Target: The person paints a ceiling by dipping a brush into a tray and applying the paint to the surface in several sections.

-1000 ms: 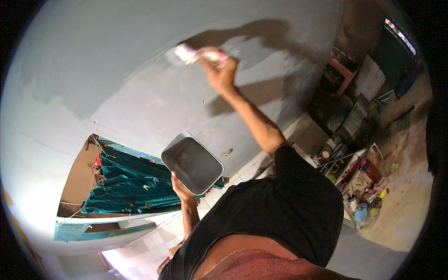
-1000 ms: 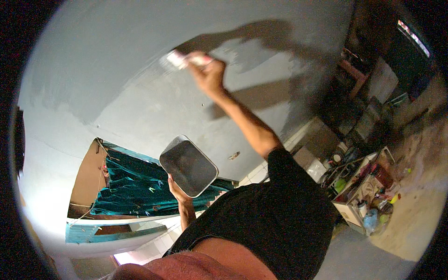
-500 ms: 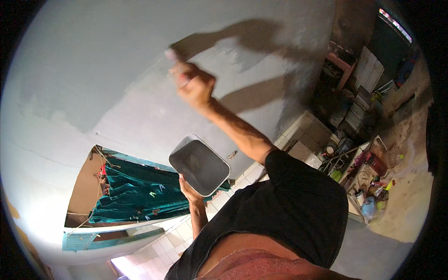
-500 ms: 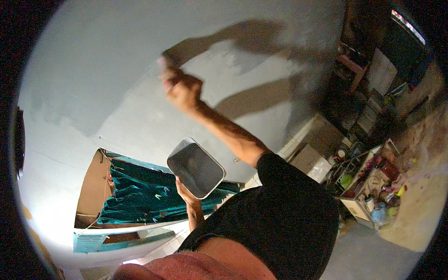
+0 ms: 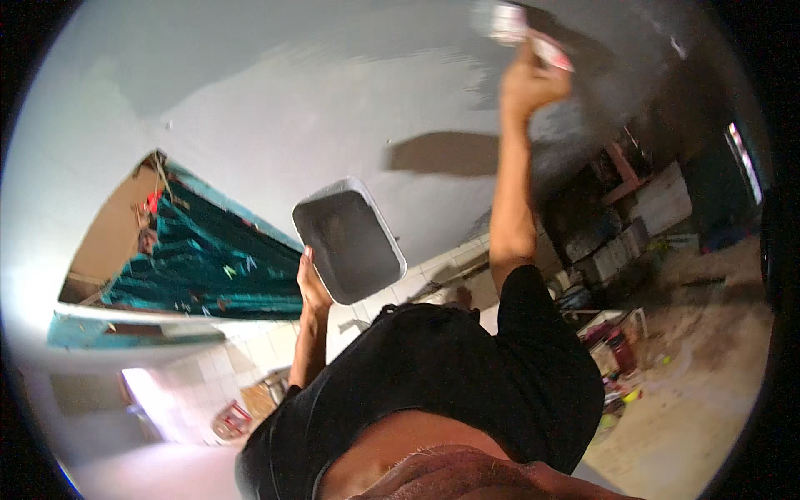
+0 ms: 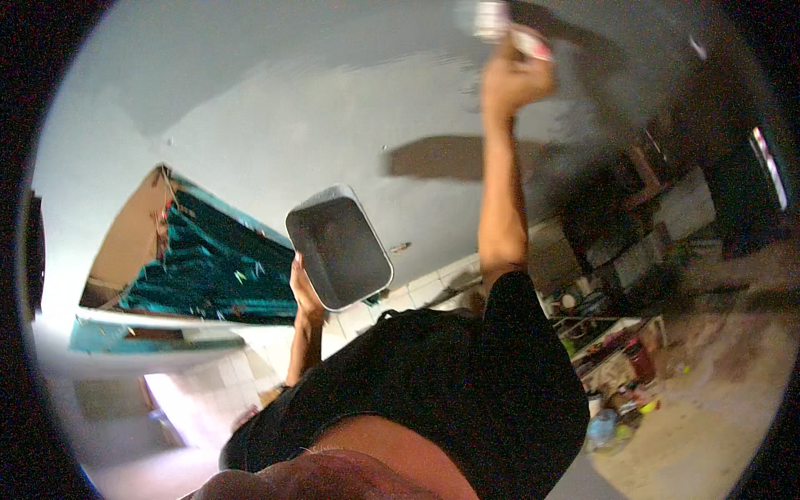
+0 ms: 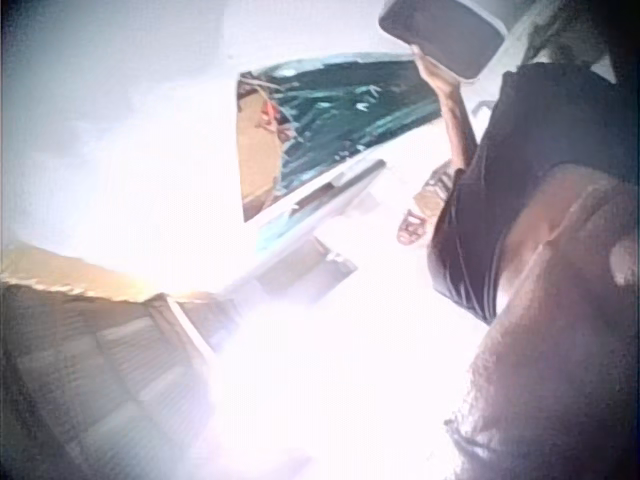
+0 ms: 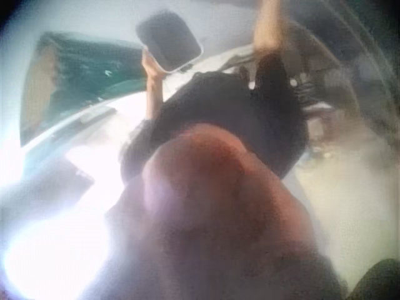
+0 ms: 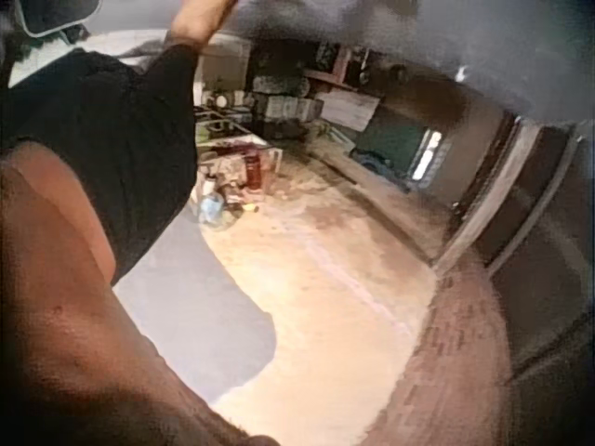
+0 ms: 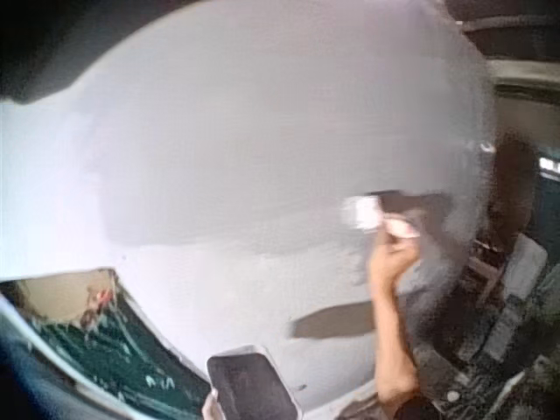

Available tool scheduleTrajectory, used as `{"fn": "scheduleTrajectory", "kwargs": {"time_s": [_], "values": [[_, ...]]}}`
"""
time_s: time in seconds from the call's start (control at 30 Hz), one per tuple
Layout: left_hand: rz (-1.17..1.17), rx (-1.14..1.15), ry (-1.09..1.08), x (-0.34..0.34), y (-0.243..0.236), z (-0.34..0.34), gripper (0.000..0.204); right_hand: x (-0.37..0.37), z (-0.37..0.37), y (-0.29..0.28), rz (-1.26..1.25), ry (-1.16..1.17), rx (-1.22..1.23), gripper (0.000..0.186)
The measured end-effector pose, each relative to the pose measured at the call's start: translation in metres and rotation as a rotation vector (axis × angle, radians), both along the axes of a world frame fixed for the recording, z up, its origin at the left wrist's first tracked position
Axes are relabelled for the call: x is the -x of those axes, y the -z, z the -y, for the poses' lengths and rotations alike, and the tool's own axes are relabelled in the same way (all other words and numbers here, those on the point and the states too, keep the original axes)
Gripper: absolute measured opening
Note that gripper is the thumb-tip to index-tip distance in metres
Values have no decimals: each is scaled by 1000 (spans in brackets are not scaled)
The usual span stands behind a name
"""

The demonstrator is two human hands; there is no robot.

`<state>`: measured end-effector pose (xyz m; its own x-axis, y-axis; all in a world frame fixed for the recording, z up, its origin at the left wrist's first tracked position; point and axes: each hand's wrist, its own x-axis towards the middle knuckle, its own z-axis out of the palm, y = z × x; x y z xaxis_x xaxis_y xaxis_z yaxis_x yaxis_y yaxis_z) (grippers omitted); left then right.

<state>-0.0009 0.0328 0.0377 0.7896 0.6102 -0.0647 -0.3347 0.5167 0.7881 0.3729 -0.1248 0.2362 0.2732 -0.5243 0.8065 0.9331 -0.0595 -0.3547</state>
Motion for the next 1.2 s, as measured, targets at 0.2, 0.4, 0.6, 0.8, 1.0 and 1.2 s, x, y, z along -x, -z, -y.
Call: {"fn": "scheduleTrajectory", "kwargs": {"time_s": [0.2,0.4,0.6,0.8,1.0,1.2], "values": [[-26,122,52,-7,15,-6,50,28,-22,-11,24,202,124,2],[-24,170,-11,0,38,-14,45,137,-111,36,120,-563,283,12],[-8,103,5,0,20,-5,47,97,-105,40,258,-435,238,9],[-53,93,-110,1,42,-14,47,-29,21,40,-144,-325,-7,13],[88,106,50,-12,22,-2,49,-93,84,52,-198,214,-58,6],[12,72,51,-17,18,-6,51,65,-61,44,-60,33,149,5]]}}
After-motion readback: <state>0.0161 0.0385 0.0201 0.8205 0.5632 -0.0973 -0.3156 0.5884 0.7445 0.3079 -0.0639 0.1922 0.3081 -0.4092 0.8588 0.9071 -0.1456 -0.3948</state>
